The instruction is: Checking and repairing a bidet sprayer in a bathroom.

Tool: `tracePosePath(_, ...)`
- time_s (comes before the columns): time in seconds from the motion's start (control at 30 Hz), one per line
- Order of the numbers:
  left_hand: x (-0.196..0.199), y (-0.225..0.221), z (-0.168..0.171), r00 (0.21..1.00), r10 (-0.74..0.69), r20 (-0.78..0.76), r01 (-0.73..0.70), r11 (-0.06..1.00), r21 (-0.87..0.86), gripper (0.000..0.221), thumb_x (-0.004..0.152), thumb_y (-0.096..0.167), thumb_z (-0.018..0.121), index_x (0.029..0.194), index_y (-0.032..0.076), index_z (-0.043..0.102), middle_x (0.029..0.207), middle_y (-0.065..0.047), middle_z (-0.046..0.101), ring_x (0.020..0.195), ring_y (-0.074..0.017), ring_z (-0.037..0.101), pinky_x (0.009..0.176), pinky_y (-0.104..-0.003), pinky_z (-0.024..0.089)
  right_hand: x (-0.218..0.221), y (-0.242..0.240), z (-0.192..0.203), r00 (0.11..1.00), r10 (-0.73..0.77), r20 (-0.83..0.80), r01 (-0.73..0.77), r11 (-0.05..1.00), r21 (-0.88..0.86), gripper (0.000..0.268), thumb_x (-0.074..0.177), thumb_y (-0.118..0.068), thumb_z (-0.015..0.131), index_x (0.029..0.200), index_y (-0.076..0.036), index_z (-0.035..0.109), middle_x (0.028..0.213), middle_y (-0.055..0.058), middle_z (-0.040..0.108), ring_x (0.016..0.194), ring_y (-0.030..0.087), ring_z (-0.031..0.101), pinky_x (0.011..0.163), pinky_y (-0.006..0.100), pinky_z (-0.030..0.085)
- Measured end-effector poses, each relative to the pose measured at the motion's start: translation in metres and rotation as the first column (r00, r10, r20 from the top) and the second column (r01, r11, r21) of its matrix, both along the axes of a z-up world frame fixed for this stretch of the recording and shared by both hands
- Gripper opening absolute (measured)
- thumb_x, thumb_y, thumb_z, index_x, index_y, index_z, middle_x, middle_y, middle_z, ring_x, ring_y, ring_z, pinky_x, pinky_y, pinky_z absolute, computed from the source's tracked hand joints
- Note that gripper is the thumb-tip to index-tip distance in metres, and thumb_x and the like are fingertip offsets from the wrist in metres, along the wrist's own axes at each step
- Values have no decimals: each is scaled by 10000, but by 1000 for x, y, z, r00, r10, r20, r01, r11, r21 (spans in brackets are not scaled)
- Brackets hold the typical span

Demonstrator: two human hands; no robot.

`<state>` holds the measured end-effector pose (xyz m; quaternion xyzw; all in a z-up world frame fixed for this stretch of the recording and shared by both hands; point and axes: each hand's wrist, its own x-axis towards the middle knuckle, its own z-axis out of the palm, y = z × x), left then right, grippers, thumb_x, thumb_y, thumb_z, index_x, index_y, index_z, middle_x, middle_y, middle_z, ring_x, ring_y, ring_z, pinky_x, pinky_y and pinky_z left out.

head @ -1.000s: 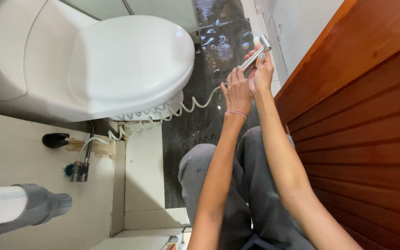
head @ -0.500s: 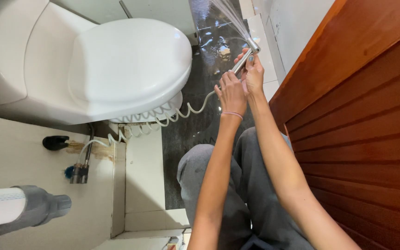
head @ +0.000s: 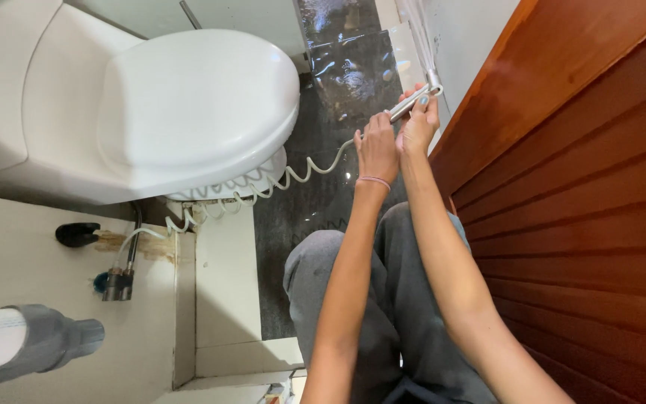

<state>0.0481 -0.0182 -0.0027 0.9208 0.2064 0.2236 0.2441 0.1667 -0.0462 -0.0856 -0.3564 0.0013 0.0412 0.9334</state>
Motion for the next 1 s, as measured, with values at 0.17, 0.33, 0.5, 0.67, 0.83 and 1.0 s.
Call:
tracePosePath(0.17,-1,1,-8,1000,-18,13,17,999,50,230,946,104,542,1161,55,604,1148,-149,677,1120,-347,655,1054,-581,408,3,-3,-25,998,-56,-28,56,998,2,299,1098,-164,447,1295,18,579,1075,132,674,1006,208,675,968,376,597)
tracePosePath(0.33,-3,4,-13,996,-3,-91,13,995,103,113,937,90,554,1032,67,610,1044,-146,698,1028,-342,692,989,-555,442,1,-1,-48,995,-34,-91,37,999,36,283,1095,-154,463,1281,17,591,1055,139,679,965,211,674,936,379,598)
tracePosePath(0.5,-8,9,-16,989,41,-143,-16,985,171,108,908,94,592,1011,66,607,1003,-141,704,982,-331,712,963,-548,466,-7,8,-56,1000,18,-24,-17,1000,26,267,1110,-140,462,1259,39,592,1037,134,663,917,203,646,903,375,592)
tracePosePath(0.67,-14,17,-20,980,73,-183,-47,989,140,132,898,123,615,1012,57,606,1005,-150,716,983,-346,721,918,-546,487,-39,6,-42,988,113,-104,-105,992,73,259,1088,-131,446,1248,13,589,1034,117,657,919,200,645,895,373,582)
tracePosePath(0.83,-23,34,-53,953,20,-301,-7,999,44,141,959,183,579,1021,62,615,1028,-176,726,983,-389,719,865,-598,490,-80,2,-40,958,207,-197,-190,976,104,239,1105,-154,436,1232,-8,577,1030,97,646,939,183,647,914,364,570)
tracePosePath(1.0,-42,60,-72,940,-46,-337,73,995,68,186,942,233,603,1036,72,617,1006,-202,713,937,-433,708,816,-593,503,-106,8,-33,942,312,-124,-310,950,37,239,1107,-161,433,1227,-29,592,1025,98,653,932,187,653,924,351,569)
